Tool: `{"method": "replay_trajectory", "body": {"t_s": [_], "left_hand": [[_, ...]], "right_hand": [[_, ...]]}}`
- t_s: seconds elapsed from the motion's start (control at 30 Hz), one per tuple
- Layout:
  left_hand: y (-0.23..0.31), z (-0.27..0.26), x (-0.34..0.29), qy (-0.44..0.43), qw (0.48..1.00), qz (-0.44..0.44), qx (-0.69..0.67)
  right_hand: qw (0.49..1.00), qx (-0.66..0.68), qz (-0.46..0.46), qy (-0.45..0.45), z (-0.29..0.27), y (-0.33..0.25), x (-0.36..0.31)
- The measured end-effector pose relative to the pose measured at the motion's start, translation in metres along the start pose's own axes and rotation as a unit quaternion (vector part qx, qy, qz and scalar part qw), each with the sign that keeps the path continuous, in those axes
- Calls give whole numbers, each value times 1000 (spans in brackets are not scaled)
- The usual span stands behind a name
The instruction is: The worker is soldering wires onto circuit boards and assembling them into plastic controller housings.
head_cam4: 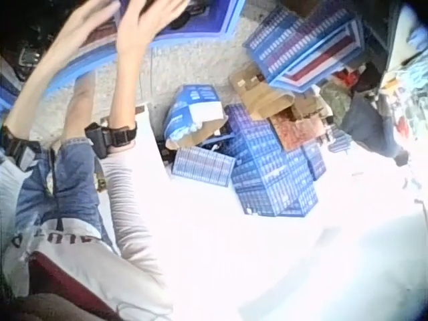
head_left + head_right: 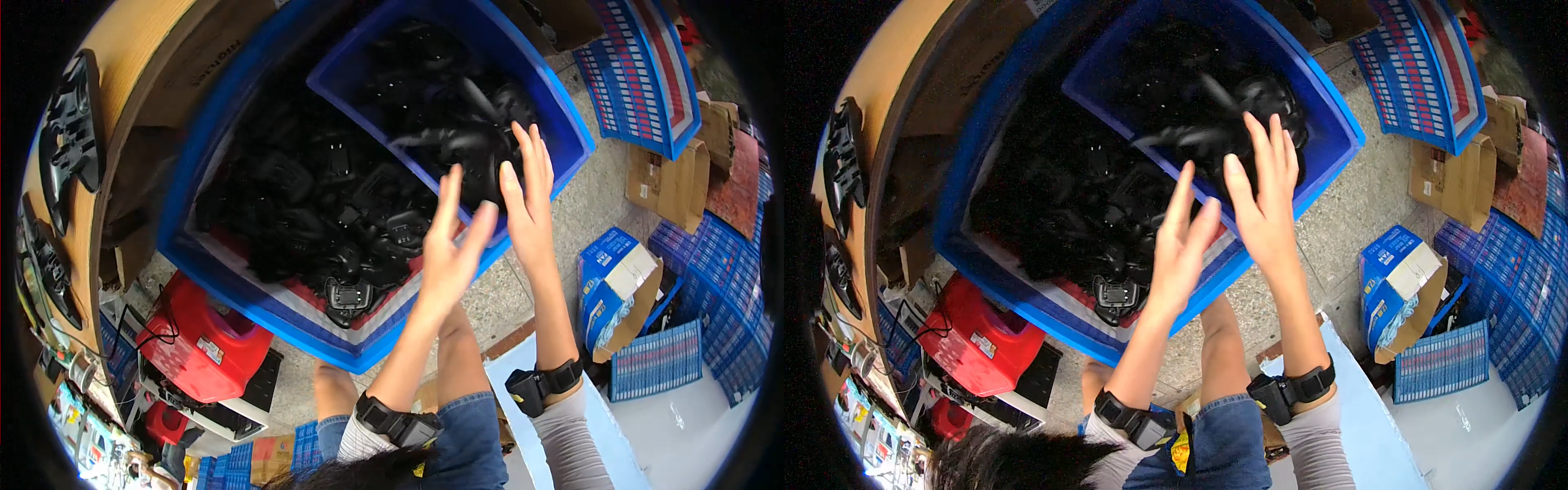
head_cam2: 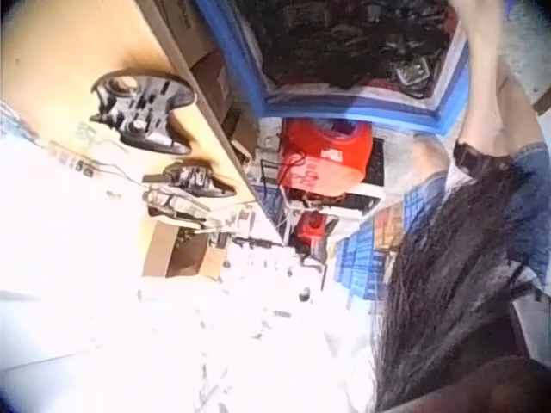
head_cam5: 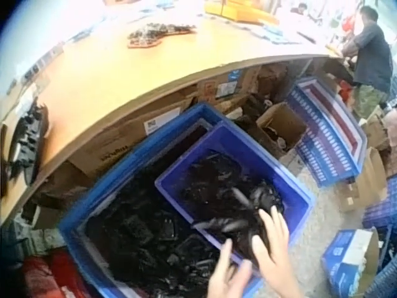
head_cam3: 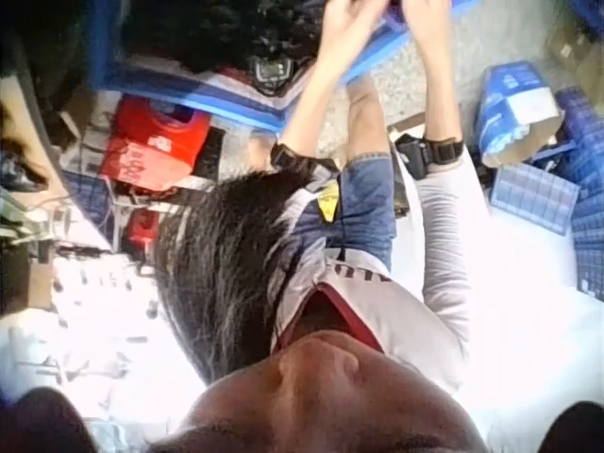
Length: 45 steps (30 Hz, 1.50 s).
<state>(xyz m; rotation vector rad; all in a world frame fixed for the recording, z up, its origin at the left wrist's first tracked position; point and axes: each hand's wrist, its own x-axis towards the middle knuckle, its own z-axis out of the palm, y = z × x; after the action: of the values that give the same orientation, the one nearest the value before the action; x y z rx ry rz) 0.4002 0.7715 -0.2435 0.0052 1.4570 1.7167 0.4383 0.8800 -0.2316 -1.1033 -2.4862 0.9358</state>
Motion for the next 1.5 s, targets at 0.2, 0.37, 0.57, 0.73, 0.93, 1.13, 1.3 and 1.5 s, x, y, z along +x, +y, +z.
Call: {"method": "replay_trajectory", "body": {"t_s": [0.2,0.37,0.57,0.73,0.93,1.13,1.3,1.5], "left_hand": [[-104,-178,-27,341,919,-164,107],[-174,-306,-71,250,892,-375,-21],[-250,-282,-87,287,888,-328,147],[-259,-285,-87,253,893,-315,-198],[-242,-261,-76,243,885,-316,-243],[-217,-244,-88,58,955,-152,-250],[-183,-219,-105,33,984,-7,-177],[-96,-169,-93,144,919,-209,-302]], "right_hand": [[962,149,94,-207,127,69,-78],[971,-153,159,-91,215,155,-112],[959,-57,271,-67,289,168,-187],[871,92,432,-215,289,140,-221],[803,319,481,-149,277,131,-226],[801,311,456,-231,262,80,-224],[805,347,377,-299,227,57,-201],[673,504,443,-311,139,-18,-144]]}}
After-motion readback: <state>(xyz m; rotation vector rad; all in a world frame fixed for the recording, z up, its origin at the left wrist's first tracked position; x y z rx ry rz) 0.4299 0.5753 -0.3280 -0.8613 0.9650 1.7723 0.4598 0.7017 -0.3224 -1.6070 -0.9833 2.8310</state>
